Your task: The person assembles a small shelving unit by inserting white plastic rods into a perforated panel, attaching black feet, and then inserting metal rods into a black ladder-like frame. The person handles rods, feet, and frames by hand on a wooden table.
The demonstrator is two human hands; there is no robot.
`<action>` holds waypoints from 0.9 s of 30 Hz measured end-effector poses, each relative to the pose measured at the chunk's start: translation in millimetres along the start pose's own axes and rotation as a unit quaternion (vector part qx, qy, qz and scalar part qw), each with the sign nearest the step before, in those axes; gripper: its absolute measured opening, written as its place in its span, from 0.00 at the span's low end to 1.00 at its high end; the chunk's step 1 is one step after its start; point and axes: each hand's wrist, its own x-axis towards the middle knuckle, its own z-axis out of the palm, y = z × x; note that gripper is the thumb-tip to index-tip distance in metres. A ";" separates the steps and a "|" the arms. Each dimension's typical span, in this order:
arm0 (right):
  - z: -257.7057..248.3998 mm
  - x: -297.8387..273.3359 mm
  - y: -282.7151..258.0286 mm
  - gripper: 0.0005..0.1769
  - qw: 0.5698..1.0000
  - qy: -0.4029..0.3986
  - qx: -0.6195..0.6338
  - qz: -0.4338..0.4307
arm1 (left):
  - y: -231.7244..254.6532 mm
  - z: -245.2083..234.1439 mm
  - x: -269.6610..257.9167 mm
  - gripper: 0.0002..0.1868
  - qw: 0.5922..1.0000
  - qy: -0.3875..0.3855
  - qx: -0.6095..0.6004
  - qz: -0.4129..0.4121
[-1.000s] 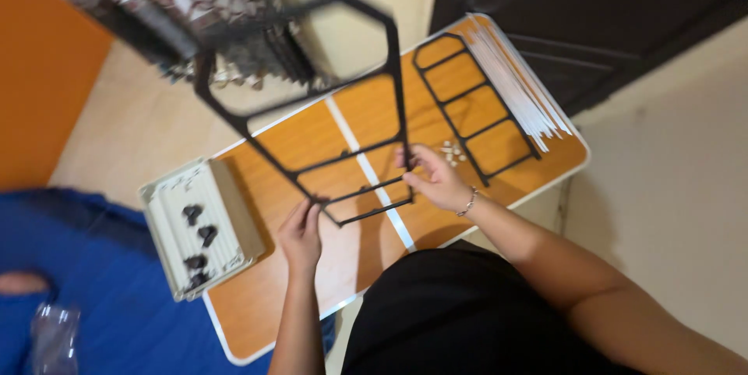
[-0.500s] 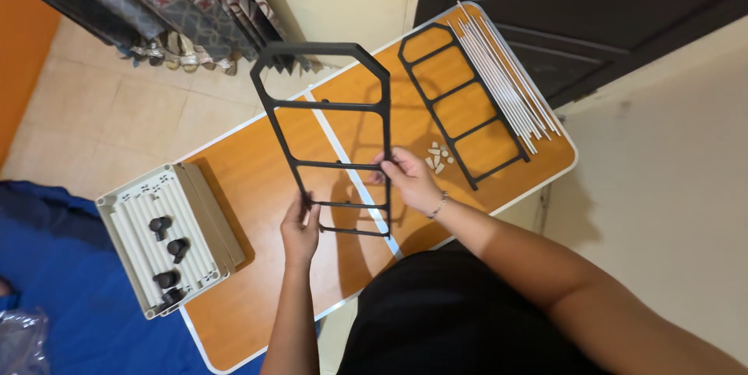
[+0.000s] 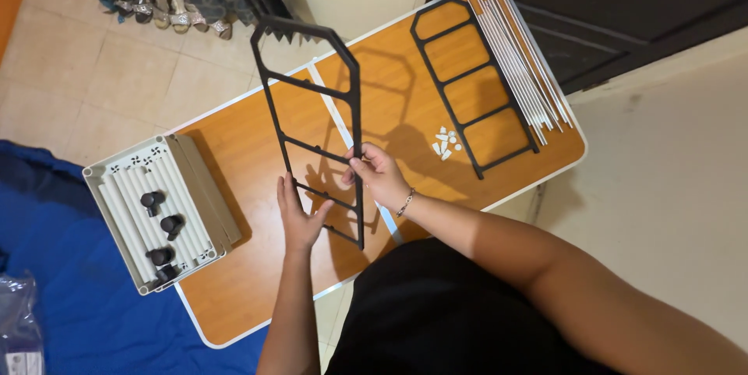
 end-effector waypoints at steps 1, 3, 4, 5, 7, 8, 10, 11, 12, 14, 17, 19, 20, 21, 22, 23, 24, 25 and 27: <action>4.3 1.9 0.8 0.06 1.000 -0.004 -0.004 0.006 | -8.8 -0.8 0.3 0.56 1.000 -0.001 -0.026 -0.002; 13.8 3.0 1.7 0.06 1.000 -0.003 -0.002 0.028 | -15.8 -4.9 -4.4 0.55 0.999 0.021 0.022 0.017; 18.6 6.4 1.6 0.06 0.999 -0.001 0.002 0.040 | -14.5 -8.8 -5.5 0.54 0.998 0.035 0.047 0.027; 23.6 9.5 1.5 0.06 0.999 0.001 0.007 0.052 | -9.6 -11.5 -8.5 0.53 0.997 0.037 0.047 0.050; 35.6 11.2 3.6 0.06 0.999 0.014 0.013 0.040 | 8.2 -14.0 -23.8 0.52 0.994 0.039 0.050 0.094; 41.7 13.9 4.2 0.06 0.999 0.018 0.015 0.032 | 19.6 -13.0 -31.6 0.49 0.992 0.032 0.062 0.101; 55.0 17.8 5.6 0.06 0.998 0.026 0.007 0.053 | 42.7 -8.5 -46.4 0.43 0.990 0.019 0.087 0.114; 61.8 19.1 6.8 0.06 0.998 0.029 0.003 0.063 | 51.0 -8.0 -48.6 0.38 0.992 0.023 0.082 0.089; 68.7 20.6 8.7 0.06 0.997 0.032 0.001 0.071 | 57.1 -8.5 -50.0 0.32 0.995 0.025 0.077 0.065; 80.0 21.4 14.1 0.05 0.995 0.037 -0.005 0.087 | 60.6 -15.3 -48.4 0.21 0.995 0.036 0.080 0.041; 89.9 26.3 22.5 0.08 0.998 0.003 -0.060 0.034 | 53.5 -25.6 -44.2 0.09 0.995 0.053 0.080 0.041; 95.2 30.9 27.1 0.13 0.988 0.001 -0.147 -0.036 | 40.4 -36.4 -41.5 0.07 0.996 0.061 0.054 0.045; 95.0 31.0 30.3 0.16 0.979 0.002 -0.190 -0.070 | 30.5 -39.3 -38.5 0.07 0.995 0.082 0.034 0.050; 93.5 30.1 34.3 0.19 0.975 -0.001 -0.217 -0.056 | 18.1 -41.7 -33.9 0.08 0.993 0.103 0.015 0.054; 88.0 28.1 37.6 0.22 0.969 -0.003 -0.245 -0.043 | 4.0 -42.8 -30.0 0.08 0.991 0.123 -0.008 0.059; 80.1 26.4 41.4 0.25 0.962 -0.005 -0.273 -0.030 | -12.3 -43.3 -26.4 0.09 0.993 0.107 -0.057 0.000; 68.7 22.0 45.9 0.26 0.959 0.003 -0.281 -0.039 | -30.5 -41.0 -21.2 0.10 0.989 0.086 -0.107 -0.058; 54.5 15.2 51.5 0.27 0.956 0.011 -0.288 -0.047 | -50.2 -37.6 -14.9 0.11 0.979 0.064 -0.156 -0.117; 12.0 3.4 60.9 0.26 0.933 0.048 -0.352 -0.052 | -91.3 -30.0 2.9 0.12 0.959 0.049 -0.244 -0.137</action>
